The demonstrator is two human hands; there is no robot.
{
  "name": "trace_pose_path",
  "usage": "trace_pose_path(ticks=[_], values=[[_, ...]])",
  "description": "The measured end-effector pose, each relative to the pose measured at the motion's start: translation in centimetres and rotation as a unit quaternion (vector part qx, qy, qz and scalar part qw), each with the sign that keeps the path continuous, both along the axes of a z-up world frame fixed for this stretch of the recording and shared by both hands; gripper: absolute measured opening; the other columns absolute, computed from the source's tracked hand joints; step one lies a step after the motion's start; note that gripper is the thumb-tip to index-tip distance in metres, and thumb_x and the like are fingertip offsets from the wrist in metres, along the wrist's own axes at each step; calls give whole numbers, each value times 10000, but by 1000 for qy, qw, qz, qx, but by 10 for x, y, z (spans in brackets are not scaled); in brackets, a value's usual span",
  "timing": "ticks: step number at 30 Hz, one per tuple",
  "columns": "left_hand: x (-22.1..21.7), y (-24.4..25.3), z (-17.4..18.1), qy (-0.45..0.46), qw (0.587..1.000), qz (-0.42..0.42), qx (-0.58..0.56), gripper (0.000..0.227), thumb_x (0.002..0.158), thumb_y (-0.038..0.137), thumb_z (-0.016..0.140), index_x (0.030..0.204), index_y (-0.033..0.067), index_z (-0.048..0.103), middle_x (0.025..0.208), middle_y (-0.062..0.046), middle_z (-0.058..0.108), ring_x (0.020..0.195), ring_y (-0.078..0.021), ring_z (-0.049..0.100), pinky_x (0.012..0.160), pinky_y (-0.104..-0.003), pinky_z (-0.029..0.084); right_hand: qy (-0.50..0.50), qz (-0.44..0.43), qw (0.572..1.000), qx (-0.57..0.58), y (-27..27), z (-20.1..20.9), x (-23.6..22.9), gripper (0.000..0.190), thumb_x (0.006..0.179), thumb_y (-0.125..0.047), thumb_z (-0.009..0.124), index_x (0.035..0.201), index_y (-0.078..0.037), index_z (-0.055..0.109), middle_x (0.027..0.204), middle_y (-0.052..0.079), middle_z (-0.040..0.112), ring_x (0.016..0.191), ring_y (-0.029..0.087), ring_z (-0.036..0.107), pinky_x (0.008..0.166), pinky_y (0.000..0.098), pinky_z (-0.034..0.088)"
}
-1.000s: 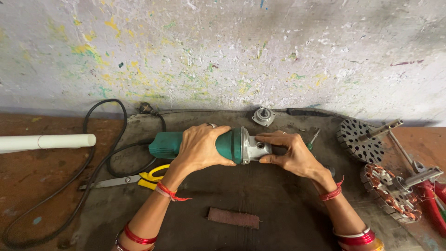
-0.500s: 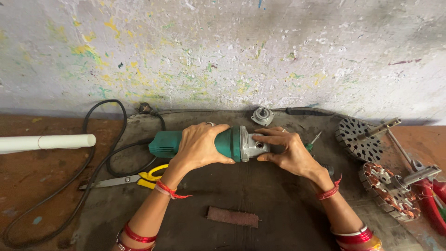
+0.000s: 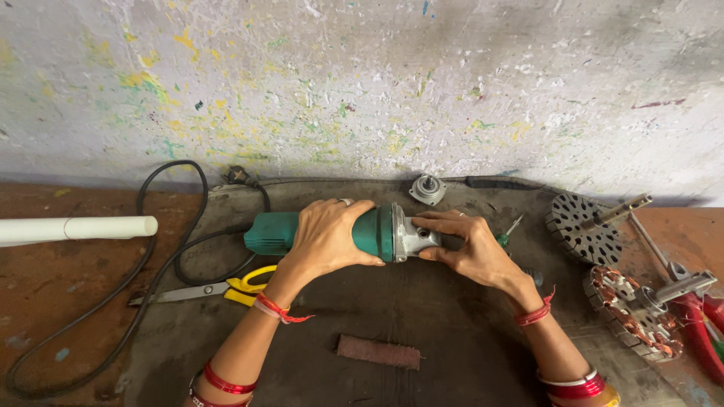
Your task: The person disassembles a green angle grinder on a workbench, using a screwdriver to remove screws and separate the housing. They manipulate internal components and reassemble the tool, tightening screws to secure the casing.
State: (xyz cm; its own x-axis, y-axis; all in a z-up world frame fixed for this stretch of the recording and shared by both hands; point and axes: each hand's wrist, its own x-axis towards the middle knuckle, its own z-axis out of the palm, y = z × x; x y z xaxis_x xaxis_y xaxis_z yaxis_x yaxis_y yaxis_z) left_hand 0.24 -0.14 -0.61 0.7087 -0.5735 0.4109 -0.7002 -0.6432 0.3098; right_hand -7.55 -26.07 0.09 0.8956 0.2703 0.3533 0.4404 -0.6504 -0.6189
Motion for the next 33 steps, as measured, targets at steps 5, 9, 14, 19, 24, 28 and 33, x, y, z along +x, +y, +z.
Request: trace_pose_path(ticks=[5,9,14,19,24,28,33], values=[[2,0,-6,-27,1000,-5,-5,956,469,556,953,1258,110,648,1150,-186,708,1059,-342,653,970,-495,466,12,-14,1000,18,2,1,0,570,717,-152,867,1263,-94,715,1288,133,718,1166,279,680,982,401,538],[2,-1,-7,-27,1000,-1,9,986,471,552,948,1296,117,629,1115,-174,717,1037,-344,653,954,-496,473,18,-13,999,33,3,2,0,572,722,-145,868,1269,-97,708,1286,130,723,1183,269,677,1003,396,533],[0,0,-5,-56,998,-24,-1,998,485,572,949,1306,111,614,1119,-183,715,1046,-361,650,916,-498,491,29,-30,999,27,4,2,0,572,707,-150,874,1256,-112,717,1259,118,734,1152,252,688,991,387,540],[9,4,-5,64,997,-39,-23,1116,527,662,890,1441,136,523,1134,-151,719,1063,-319,652,937,-499,480,13,-24,999,29,3,0,1,577,692,-154,881,1245,-106,722,1250,119,739,1154,248,692,985,388,539],[38,30,-11,201,947,-48,-246,828,900,666,603,1520,129,490,1228,-112,747,1145,-230,669,1003,-426,479,8,-18,999,29,1,1,1,560,720,-160,871,1254,-90,716,1266,114,735,1170,249,687,980,388,536],[59,55,-6,220,909,12,-354,652,970,575,554,1437,122,592,1116,-131,778,1030,-217,708,934,-371,558,6,-22,1000,12,2,5,-2,576,717,-148,865,1267,-80,707,1275,113,718,1163,247,684,982,385,539],[43,47,5,118,951,33,-284,691,851,566,711,1369,118,617,1147,-109,774,1066,-227,732,967,-401,552,46,-45,997,49,4,7,-2,635,703,-163,877,1293,-67,664,1286,93,707,1150,225,700,968,361,579]])
